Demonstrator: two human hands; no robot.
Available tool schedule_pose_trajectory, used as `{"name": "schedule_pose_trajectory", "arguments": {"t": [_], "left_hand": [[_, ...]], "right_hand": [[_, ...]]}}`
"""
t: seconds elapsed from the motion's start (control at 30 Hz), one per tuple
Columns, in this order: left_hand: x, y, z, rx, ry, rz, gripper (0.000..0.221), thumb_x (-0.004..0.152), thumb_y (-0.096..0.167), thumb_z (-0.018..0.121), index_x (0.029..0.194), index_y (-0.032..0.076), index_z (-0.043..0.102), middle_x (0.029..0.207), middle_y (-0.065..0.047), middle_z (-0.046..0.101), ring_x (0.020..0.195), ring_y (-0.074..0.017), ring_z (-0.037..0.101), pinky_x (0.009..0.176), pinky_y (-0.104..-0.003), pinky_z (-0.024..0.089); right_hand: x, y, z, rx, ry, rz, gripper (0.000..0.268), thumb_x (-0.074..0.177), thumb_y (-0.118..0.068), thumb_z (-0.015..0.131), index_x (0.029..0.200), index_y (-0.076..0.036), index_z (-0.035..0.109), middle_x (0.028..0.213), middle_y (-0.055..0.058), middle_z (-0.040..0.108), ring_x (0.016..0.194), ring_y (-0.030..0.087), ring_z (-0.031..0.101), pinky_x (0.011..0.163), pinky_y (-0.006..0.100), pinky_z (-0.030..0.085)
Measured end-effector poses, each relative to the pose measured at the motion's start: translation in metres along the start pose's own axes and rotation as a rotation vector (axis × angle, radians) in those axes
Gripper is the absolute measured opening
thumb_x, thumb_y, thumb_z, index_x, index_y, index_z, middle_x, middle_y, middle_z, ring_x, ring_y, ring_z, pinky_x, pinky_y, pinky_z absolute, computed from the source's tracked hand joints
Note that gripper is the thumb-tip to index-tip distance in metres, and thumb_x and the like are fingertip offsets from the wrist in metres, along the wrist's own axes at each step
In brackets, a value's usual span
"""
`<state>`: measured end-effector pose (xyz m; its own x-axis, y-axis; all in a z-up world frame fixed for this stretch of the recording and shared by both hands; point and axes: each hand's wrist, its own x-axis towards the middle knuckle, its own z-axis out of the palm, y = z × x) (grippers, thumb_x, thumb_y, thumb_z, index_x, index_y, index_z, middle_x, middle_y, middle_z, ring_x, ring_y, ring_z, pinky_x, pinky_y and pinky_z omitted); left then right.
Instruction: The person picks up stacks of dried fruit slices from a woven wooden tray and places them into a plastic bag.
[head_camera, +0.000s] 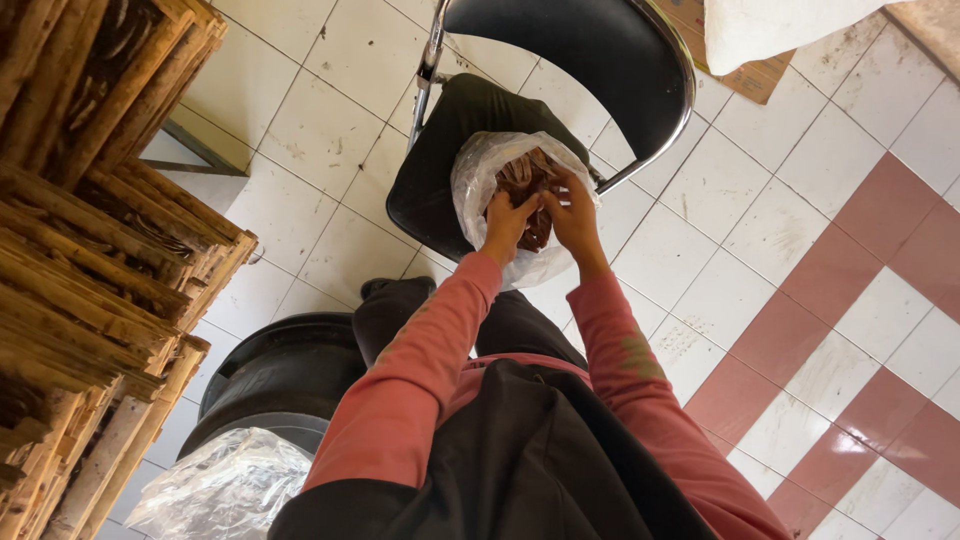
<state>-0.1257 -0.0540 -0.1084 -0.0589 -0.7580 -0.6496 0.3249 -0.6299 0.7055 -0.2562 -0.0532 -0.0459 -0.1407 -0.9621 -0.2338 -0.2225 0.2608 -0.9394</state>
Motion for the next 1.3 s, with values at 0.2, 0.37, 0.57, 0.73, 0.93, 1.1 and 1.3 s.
{"name": "schedule_pose_trajectory", "arguments": {"t": [0.2, 0.37, 0.57, 0.73, 0.93, 1.1, 1.3], "left_hand": [[0.019, -0.026, -0.004, -0.155, 0.230, -0.138, 0.027, 0.101, 0.022, 0.060, 0.122, 0.006, 0.061, 0.115, -0.008, 0.067, 0.093, -0.0170, 0.068, 0.071, -0.033, 0.056], [0.039, -0.036, -0.005, -0.592, 0.430, -0.222, 0.026, 0.103, 0.027, 0.058, 0.124, 0.012, 0.063, 0.110, -0.008, 0.066, 0.089, -0.0189, 0.064, 0.066, -0.032, 0.045], [0.047, -0.006, -0.019, -0.503, 0.312, -0.115, 0.035, 0.102, 0.030, 0.062, 0.123, 0.003, 0.069, 0.116, -0.010, 0.072, 0.104, -0.0206, 0.068, 0.085, -0.034, 0.054], [0.015, 0.015, -0.012, 0.095, 0.391, -0.129, 0.042, 0.101, 0.031, 0.057, 0.132, 0.003, 0.064, 0.121, -0.013, 0.069, 0.108, -0.0256, 0.065, 0.090, -0.038, 0.052], [0.000, 0.011, -0.010, 0.090, 0.384, -0.153, 0.046, 0.102, 0.029, 0.055, 0.141, 0.006, 0.055, 0.134, -0.014, 0.064, 0.116, -0.0275, 0.063, 0.094, -0.040, 0.053], [0.029, -0.014, -0.018, 0.020, 0.342, -0.080, 0.044, 0.103, 0.022, 0.055, 0.145, 0.006, 0.055, 0.135, -0.011, 0.062, 0.113, -0.0219, 0.062, 0.091, -0.034, 0.052], [0.053, -0.037, -0.024, -0.316, 0.119, -0.007, 0.033, 0.102, 0.010, 0.060, 0.134, 0.005, 0.062, 0.125, -0.008, 0.065, 0.110, -0.0185, 0.062, 0.089, -0.031, 0.053]], "right_hand": [[0.033, 0.005, 0.017, 0.043, 0.014, 0.189, 0.020, 0.097, -0.008, 0.069, 0.113, 0.004, 0.066, 0.096, 0.012, 0.070, 0.085, 0.021, 0.066, 0.076, 0.033, 0.055], [0.050, -0.004, 0.058, 0.926, 0.418, 0.487, 0.019, 0.094, -0.001, 0.056, 0.112, -0.005, 0.053, 0.109, 0.018, 0.062, 0.086, 0.029, 0.067, 0.067, 0.040, 0.061], [0.047, -0.005, 0.091, 0.921, 0.426, 0.598, 0.015, 0.095, 0.007, 0.057, 0.110, 0.008, 0.063, 0.111, 0.018, 0.063, 0.091, 0.026, 0.070, 0.076, 0.034, 0.067], [0.041, 0.017, 0.100, 0.884, 0.404, 0.591, 0.011, 0.094, -0.001, 0.061, 0.102, 0.006, 0.058, 0.081, 0.014, 0.064, 0.063, 0.023, 0.060, 0.053, 0.034, 0.051], [0.051, 0.042, 0.104, 0.839, 0.452, 0.603, 0.022, 0.096, -0.002, 0.066, 0.116, 0.000, 0.059, 0.086, 0.006, 0.061, 0.068, 0.015, 0.058, 0.058, 0.030, 0.049], [0.055, 0.044, 0.095, 0.293, 0.333, 0.459, 0.024, 0.094, -0.008, 0.070, 0.116, 0.002, 0.066, 0.099, 0.009, 0.062, 0.080, 0.018, 0.061, 0.070, 0.031, 0.054], [0.049, 0.031, 0.073, 0.013, 0.202, 0.277, 0.029, 0.101, -0.026, 0.066, 0.110, 0.001, 0.070, 0.099, 0.008, 0.070, 0.088, 0.015, 0.066, 0.079, 0.028, 0.053]]}}
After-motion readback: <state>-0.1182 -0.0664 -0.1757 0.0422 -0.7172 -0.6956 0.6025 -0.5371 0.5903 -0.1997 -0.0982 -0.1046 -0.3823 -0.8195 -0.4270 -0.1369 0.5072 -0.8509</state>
